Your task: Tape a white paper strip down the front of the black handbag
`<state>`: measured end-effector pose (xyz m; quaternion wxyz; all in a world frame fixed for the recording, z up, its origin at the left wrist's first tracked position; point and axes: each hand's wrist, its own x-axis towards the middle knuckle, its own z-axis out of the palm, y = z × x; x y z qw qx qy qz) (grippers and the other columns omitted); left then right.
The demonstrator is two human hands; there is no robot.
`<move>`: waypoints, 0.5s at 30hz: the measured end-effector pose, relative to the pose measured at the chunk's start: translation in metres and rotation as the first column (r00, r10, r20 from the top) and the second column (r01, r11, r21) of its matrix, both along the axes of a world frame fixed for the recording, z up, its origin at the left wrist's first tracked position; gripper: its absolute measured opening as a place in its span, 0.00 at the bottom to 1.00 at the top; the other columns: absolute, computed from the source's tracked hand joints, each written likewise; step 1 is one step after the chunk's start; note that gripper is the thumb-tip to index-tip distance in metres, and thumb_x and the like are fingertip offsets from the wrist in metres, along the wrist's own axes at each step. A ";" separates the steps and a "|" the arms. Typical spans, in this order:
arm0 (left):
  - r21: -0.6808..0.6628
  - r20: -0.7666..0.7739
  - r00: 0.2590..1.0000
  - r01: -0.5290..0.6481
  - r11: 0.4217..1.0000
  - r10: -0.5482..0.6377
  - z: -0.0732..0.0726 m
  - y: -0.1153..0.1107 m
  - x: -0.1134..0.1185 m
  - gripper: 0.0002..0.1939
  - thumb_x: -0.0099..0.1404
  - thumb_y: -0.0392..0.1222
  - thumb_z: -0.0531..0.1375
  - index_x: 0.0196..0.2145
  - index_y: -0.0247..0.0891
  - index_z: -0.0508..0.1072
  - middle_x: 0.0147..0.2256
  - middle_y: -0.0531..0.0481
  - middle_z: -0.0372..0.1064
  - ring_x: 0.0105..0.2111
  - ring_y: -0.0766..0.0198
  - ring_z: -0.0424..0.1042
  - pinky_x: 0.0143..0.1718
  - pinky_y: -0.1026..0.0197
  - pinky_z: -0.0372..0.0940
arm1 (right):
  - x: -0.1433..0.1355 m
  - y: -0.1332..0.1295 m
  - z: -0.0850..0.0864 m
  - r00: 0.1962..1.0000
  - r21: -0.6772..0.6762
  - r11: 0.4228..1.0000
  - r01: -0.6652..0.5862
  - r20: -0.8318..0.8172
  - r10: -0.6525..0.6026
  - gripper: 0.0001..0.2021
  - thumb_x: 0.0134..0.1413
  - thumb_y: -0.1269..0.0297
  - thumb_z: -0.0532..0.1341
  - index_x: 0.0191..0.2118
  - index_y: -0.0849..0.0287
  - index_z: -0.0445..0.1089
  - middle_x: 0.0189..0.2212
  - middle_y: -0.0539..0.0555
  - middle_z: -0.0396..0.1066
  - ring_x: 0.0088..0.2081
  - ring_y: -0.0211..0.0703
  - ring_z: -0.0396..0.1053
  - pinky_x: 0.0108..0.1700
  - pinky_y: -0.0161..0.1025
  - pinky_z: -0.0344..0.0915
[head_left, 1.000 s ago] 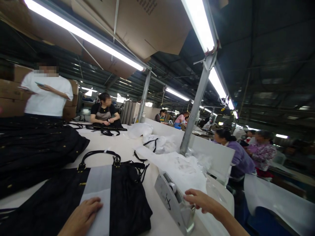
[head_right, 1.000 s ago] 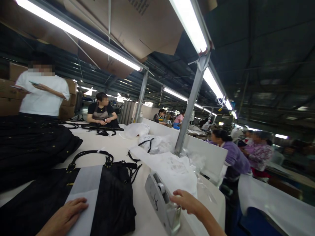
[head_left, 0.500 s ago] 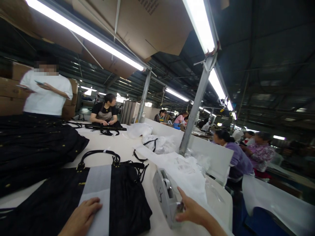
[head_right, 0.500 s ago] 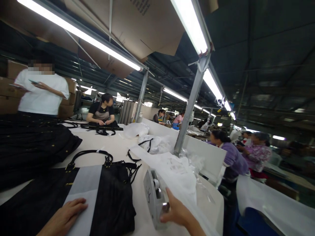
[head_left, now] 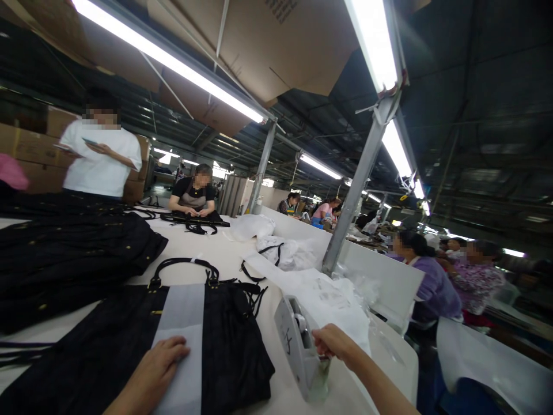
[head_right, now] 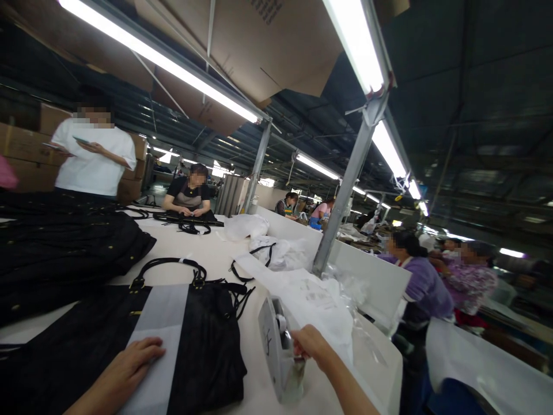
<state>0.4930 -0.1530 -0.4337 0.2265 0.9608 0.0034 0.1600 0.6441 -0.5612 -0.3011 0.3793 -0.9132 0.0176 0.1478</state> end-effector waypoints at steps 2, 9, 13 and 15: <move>0.001 -0.013 1.000 -0.006 1.000 0.006 0.002 0.000 0.000 0.23 0.63 0.35 0.47 0.46 0.45 0.77 0.54 0.48 0.70 0.55 0.55 0.68 0.58 0.49 0.61 | 0.000 -0.003 0.004 0.999 0.006 1.000 -0.006 -0.044 0.006 0.13 0.47 0.66 0.54 0.17 0.63 0.67 0.15 0.51 0.63 0.16 0.32 0.52 0.21 0.34 0.43; -0.031 -0.040 0.999 -0.005 0.999 0.004 0.024 -0.006 -0.009 0.22 0.62 0.34 0.49 0.46 0.46 0.78 0.53 0.49 0.71 0.54 0.54 0.68 0.58 0.51 0.62 | -0.003 -0.004 0.008 0.986 0.042 0.998 0.050 -0.164 -0.042 0.08 0.36 0.69 0.57 0.13 0.61 0.61 0.13 0.46 0.54 0.15 0.28 0.44 0.20 0.32 0.36; -0.016 -0.067 0.998 -0.003 1.000 0.001 0.031 -0.008 -0.011 0.23 0.64 0.34 0.47 0.47 0.44 0.78 0.54 0.47 0.71 0.55 0.54 0.68 0.59 0.50 0.61 | -0.017 -0.013 0.024 0.996 0.135 0.991 0.028 -0.091 -0.015 0.06 0.37 0.67 0.57 0.16 0.59 0.60 0.14 0.45 0.53 0.16 0.29 0.46 0.20 0.31 0.36; -0.001 -0.086 0.996 0.013 1.000 -0.013 0.032 -0.008 -0.010 0.23 0.65 0.34 0.47 0.48 0.43 0.77 0.55 0.47 0.70 0.56 0.54 0.67 0.60 0.50 0.59 | -0.030 -0.022 0.025 0.998 0.183 0.983 0.011 -0.064 0.001 0.05 0.37 0.64 0.57 0.19 0.59 0.62 0.16 0.45 0.55 0.17 0.29 0.48 0.20 0.30 0.38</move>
